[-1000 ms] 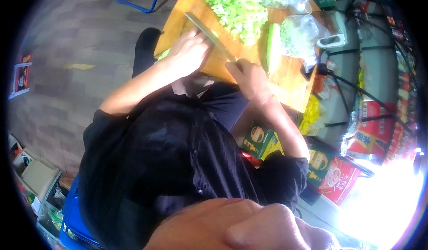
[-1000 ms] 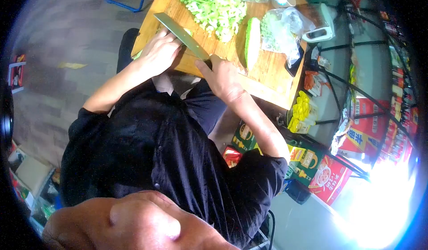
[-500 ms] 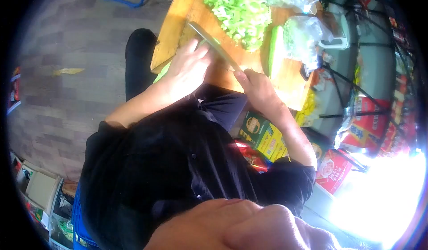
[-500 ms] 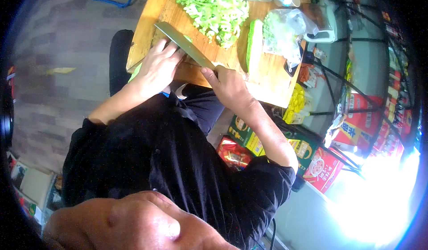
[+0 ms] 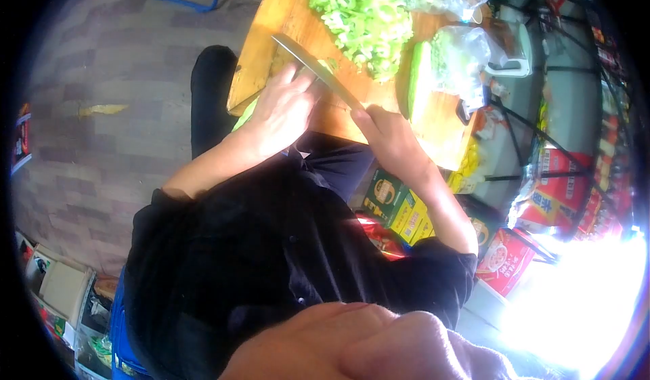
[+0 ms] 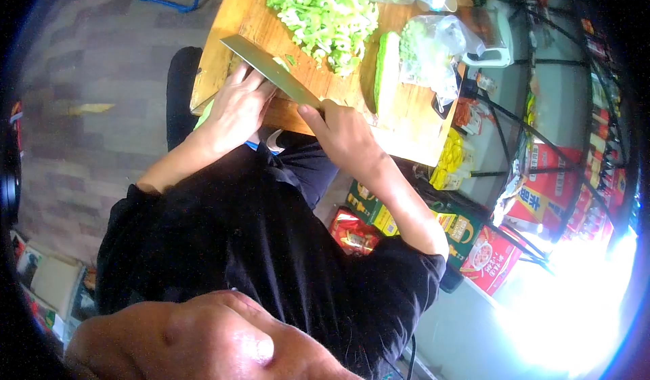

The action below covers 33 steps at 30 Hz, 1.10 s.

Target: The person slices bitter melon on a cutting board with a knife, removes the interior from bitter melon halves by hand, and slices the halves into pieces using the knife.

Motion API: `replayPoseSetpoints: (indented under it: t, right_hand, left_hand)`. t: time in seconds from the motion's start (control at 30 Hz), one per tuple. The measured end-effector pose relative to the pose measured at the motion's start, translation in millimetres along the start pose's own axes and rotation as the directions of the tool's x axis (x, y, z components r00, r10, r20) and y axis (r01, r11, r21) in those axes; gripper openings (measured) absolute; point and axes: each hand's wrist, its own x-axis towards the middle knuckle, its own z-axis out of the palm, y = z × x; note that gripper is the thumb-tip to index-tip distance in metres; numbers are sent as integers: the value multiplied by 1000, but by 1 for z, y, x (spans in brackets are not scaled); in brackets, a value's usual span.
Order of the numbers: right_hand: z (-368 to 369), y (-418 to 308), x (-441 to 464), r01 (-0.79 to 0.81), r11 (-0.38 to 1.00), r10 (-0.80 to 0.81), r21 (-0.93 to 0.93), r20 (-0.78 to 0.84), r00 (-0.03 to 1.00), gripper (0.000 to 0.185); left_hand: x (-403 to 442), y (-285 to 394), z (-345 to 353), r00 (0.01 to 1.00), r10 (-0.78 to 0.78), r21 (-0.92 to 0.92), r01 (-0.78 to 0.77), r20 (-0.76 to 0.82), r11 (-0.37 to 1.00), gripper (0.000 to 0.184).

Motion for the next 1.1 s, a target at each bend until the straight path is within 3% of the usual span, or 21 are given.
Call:
replayPoseSetpoints:
  t: [0.1, 0.2, 0.23, 0.3, 0.33, 0.4, 0.43, 0.47, 0.5, 0.53, 0.57, 0.6, 0.63, 0.77, 0.87, 0.9, 0.97, 1.1]
  right_hand:
    - [5, 4, -11, 88, 990, -97, -111, -77, 992, 25]
    - [21, 11, 0, -114, 988, 120, 107, -51, 991, 24]
    - [28, 17, 12, -56, 995, 63, 79, -78, 995, 24]
    - [37, 16, 41, -375, 908, 361, 189, 105, 927, 27]
    - [37, 19, 44, -363, 911, 351, 196, 94, 932, 27]
    - [35, 26, 37, -22, 998, 22, 51, 4, 1000, 26]
    - [26, 22, 28, 134, 988, -141, -82, -91, 986, 21]
    - [16, 13, 21, 136, 987, -143, -83, -87, 986, 21]
    - [3, 2, 15, -156, 983, 153, 95, 42, 987, 20]
    - [-4, -4, 9, -453, 863, 410, 222, 215, 886, 18]
    - [-4, -3, 1, -456, 863, 412, 220, 217, 885, 18]
    - [-3, 0, -7, -155, 984, 154, 82, 23, 988, 19]
    - [-1, 3, -12, 141, 984, -154, -112, -122, 981, 20]
    - [25, 14, 2, 136, 985, -148, -110, -107, 983, 19]
    - [45, 22, 26, 159, 968, -197, -195, -193, 961, 25]
    - [36, 16, 38, -21, 1000, 20, -18, -74, 997, 28]
    - [7, 1, 47, -442, 857, 389, 265, 229, 892, 39]
    - [4, 0, 0, -268, 953, 260, 139, 78, 963, 38]
  left_hand:
    - [1, 0, 0, 997, -35, 31, 33, 64, 999, 38]
    - [2, 1, -3, 993, -49, 36, 46, 106, 998, 36]
    - [1, 1, -2, 992, -47, 38, 43, 114, 998, 36]
    - [2, 0, 0, 995, -49, 18, 48, 88, 999, 33]
    - [2, -1, -2, 995, -48, 34, 45, 85, 998, 33]
    - [2, 1, -2, 996, -55, 20, 53, 76, 998, 29]
    - [3, 2, -3, 996, -55, 21, 54, 74, 998, 29]
    - [3, 3, -3, 999, -38, 0, 38, 15, 999, 28]
    - [2, 4, -3, 999, -23, -21, 22, -44, 1000, 26]
    - [1, 3, -2, 999, -26, -26, 25, -44, 999, 26]
    - [0, 0, 0, 999, -13, -16, 12, -47, 1000, 25]
    - [0, -1, 2, 999, 4, -5, -4, -50, 1000, 23]
    - [1, 0, 2, 999, 5, -7, -5, -50, 1000, 23]
    - [0, -1, -3, 1000, -21, 7, 22, -11, 1000, 21]
    - [-2, 2, -3, 999, -25, 8, 25, 31, 1000, 20]
    - [-1, 2, -4, 1000, -25, 21, 25, 18, 999, 19]
    - [-2, 2, 0, 1000, -20, 15, 20, -21, 1000, 19]
    - [-1, 1, 0, 988, 18, -4, -19, -155, 1000, 19]
